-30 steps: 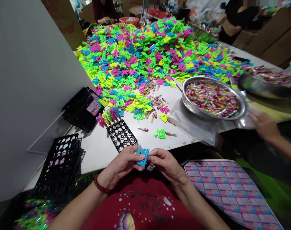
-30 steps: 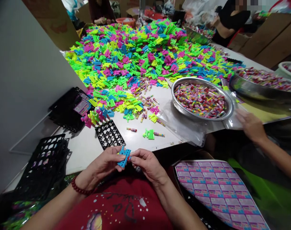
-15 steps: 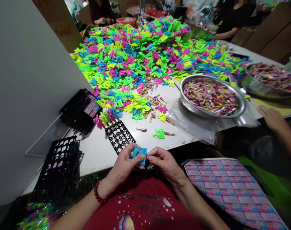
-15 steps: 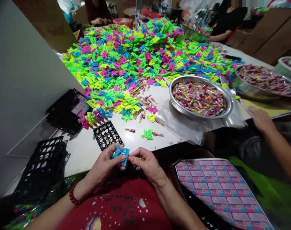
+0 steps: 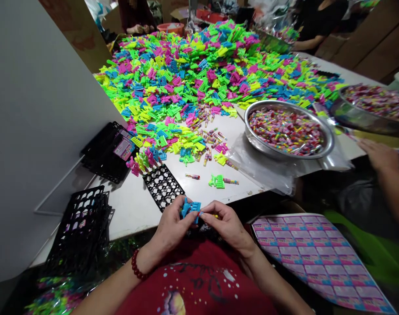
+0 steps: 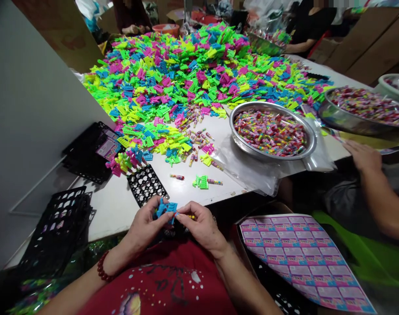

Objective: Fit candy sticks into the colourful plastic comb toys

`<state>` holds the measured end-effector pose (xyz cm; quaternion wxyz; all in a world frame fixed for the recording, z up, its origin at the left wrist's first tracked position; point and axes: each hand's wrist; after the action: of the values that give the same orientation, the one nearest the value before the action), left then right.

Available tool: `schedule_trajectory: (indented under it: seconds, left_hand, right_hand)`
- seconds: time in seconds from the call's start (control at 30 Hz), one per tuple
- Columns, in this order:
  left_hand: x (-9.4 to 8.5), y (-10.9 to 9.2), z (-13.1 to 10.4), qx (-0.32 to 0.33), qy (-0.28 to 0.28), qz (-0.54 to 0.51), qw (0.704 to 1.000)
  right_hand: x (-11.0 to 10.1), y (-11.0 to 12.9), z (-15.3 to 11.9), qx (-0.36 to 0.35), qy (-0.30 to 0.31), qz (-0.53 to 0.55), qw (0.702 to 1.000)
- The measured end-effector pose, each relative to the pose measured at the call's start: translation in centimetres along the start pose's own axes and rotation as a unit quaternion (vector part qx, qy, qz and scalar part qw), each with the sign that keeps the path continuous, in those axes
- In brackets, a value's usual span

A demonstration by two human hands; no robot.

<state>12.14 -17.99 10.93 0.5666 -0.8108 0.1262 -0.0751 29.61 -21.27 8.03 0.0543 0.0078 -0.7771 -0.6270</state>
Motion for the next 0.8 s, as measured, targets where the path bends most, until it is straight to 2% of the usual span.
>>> schedule_trajectory:
  seconds: [0.07, 0.27, 0.4, 0.5, 0.57, 0.63, 0.73, 0.77, 0.8]
  left_hand:
    - [-0.1, 0.2, 0.1, -0.021, 0.012, -0.046, 0.999]
    - [-0.3, 0.5, 0.1, -0.053, 0.060, -0.117, 0.990]
    - [-0.9, 0.4, 0.2, -0.063, 0.059, -0.133, 0.987]
    - [-2.0, 0.3, 0.5, -0.075, 0.067, -0.128, 0.987]
    - [-2.7, 0.2, 0.7, -0.081, 0.051, -0.135, 0.986]
    - [-3.3, 0.2, 0.7, -0.072, 0.013, -0.140, 0.987]
    - [-4.1, 0.4, 0.4, -0.025, -0.045, -0.112, 0.992]
    - [-4.5, 0.7, 0.3, -0.006, -0.066, -0.097, 0.993]
    - [-5.0, 1.0, 0.2, 0.014, -0.092, -0.081, 0.992]
  right_hand:
    - [-0.1, -0.1, 0.2, -0.004, 0.007, -0.024, 1.000]
    - [-0.5, -1.2, 1.0, 0.033, 0.045, 0.018, 0.998]
    - [0.1, -1.7, 1.1, 0.029, 0.050, 0.015, 0.998]
    - [0.8, -1.5, 1.3, 0.012, 0.064, -0.027, 0.998]
    - [1.3, -0.8, 1.7, -0.035, 0.073, -0.120, 0.989]
    - [1.8, -0.1, 2.3, -0.127, 0.069, -0.279, 0.949]
    - [2.8, 0.5, 3.3, -0.250, 0.051, -0.508, 0.823]
    - [3.1, 0.4, 3.8, -0.267, 0.049, -0.549, 0.790]
    - [3.4, 0.3, 4.3, -0.273, 0.050, -0.572, 0.772]
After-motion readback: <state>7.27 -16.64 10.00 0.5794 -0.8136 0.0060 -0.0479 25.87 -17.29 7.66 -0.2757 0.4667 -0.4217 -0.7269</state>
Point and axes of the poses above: each hand's wrist, its own z-axis towards the middle knuckle, its own x-axis out of the palm, y = z × x, and after that the axes turned 6 degrees about -z, right-handed
